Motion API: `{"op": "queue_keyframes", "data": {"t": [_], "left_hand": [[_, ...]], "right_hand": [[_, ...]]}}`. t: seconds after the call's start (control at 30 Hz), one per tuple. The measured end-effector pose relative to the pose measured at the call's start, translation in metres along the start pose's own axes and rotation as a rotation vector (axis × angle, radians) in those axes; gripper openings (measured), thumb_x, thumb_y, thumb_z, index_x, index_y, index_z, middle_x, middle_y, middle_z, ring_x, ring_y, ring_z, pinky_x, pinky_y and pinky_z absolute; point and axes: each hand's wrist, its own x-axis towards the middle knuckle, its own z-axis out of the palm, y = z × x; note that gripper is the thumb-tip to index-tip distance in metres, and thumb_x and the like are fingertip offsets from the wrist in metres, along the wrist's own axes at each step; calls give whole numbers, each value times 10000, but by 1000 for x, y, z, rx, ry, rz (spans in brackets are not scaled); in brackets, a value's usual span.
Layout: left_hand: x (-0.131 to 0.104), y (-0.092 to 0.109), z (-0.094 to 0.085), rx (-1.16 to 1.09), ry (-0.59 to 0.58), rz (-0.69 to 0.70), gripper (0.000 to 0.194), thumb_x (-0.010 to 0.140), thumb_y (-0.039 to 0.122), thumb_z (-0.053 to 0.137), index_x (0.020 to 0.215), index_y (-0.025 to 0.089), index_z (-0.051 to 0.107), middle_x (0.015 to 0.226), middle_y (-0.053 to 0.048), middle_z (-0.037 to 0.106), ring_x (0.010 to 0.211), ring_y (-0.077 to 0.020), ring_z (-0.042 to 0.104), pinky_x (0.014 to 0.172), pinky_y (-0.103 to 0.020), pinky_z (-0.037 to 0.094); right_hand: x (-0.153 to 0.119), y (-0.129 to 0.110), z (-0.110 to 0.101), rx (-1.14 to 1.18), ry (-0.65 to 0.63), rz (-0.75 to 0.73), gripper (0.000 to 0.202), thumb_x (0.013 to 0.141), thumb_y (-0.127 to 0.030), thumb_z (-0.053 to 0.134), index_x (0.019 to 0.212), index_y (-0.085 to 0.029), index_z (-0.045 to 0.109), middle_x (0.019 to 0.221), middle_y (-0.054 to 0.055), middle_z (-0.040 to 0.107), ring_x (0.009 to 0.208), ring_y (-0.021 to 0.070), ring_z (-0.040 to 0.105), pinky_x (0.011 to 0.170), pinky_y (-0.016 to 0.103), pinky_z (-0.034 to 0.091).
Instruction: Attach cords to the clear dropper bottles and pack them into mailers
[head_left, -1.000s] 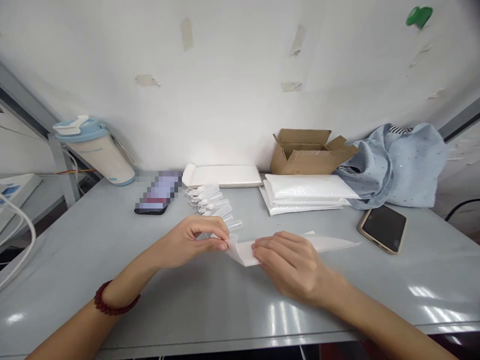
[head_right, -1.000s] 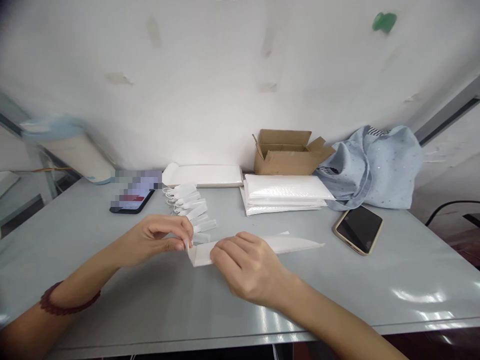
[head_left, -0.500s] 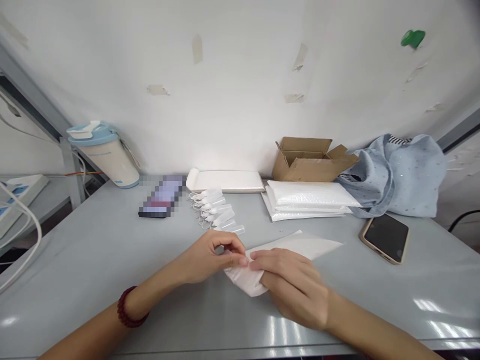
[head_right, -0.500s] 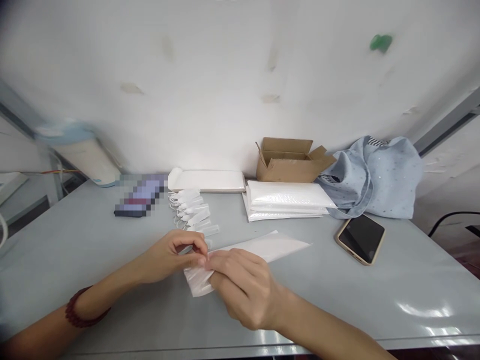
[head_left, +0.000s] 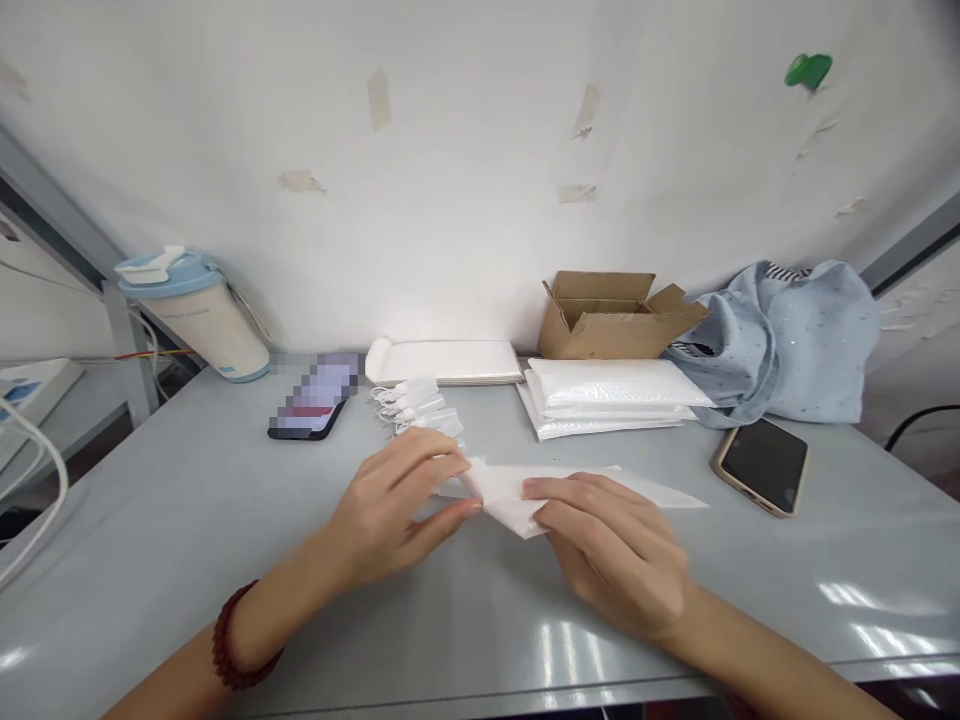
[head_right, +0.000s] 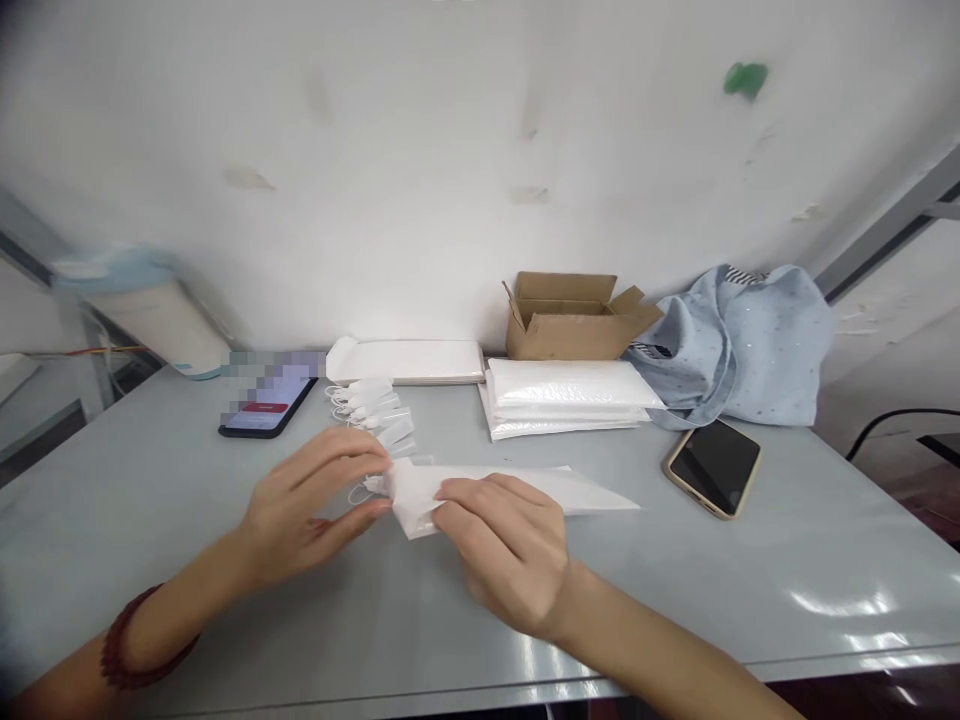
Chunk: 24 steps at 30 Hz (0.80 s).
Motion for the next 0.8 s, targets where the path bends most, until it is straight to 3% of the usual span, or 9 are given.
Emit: {"op": "queue_keyframes", "data": {"t": [0.13,0.23,0.33,0.4,0.47,0.53,0.6,0.67,0.8], "left_hand": [[-2,3,0,108,-149,128,263,828,71,550,1076,159,554,976,-92,680,911,-181,636,810,-301,532],[-5,5,6,122,-204,121,286,825,87,524,1107,137,537,1002,-110,684,931,-199,647,804,-310,543],[-7,7,14,75,-199,68,223,858,77,446,1039,144,557,895,-89,699,822,-184,663,705,-288,549],[-3,10,17,-70,-234,-82,238,878,74,378,981,154,577,818,-62,696,728,-158,653,646,-261,531],[6,16,18,-299,-317,-347,244,894,119,357,885,157,598,732,-33,675,644,-134,629,597,-236,505],[19,22,21,-556,-395,-641,258,901,217,396,749,155,595,628,-6,629,576,-123,604,548,-218,483],[29,28,28,-813,-450,-850,260,873,282,455,695,153,594,594,5,607,570,-130,603,545,-226,484],[36,32,42,-1005,-467,-988,205,814,223,496,641,155,583,578,12,599,569,-137,603,564,-243,491],[37,33,75,-1101,-497,-1249,163,703,95,465,582,169,545,540,11,578,555,-156,598,574,-292,510]], "right_hand": [[-1,2,5,-59,-4,-2,250,751,60,490,837,-146,604,751,73,711,658,133,653,626,259,541],[-2,2,6,-64,-26,16,259,753,63,486,853,-143,605,763,69,712,676,130,653,650,261,541],[0,1,3,-78,-51,-64,191,785,23,499,840,-122,609,754,88,704,706,148,653,640,269,531],[1,1,-1,-118,-74,-151,160,814,-16,488,849,-99,619,766,116,699,788,187,665,650,291,526],[4,0,-2,-206,-51,-202,164,828,-41,483,886,-92,628,830,136,701,907,228,657,717,336,514],[5,0,-2,-325,32,-193,172,826,-55,506,932,-122,624,919,128,696,996,251,628,817,405,472],[5,1,0,-407,40,-159,184,823,-59,511,955,-139,611,957,120,685,977,253,619,830,432,442],[3,5,3,-417,-112,-117,179,820,-46,480,925,-122,604,866,108,677,825,221,621,732,370,450],[-6,18,11,-388,-529,-22,125,743,-31,488,722,-135,553,615,31,581,527,148,513,498,268,344]]}}
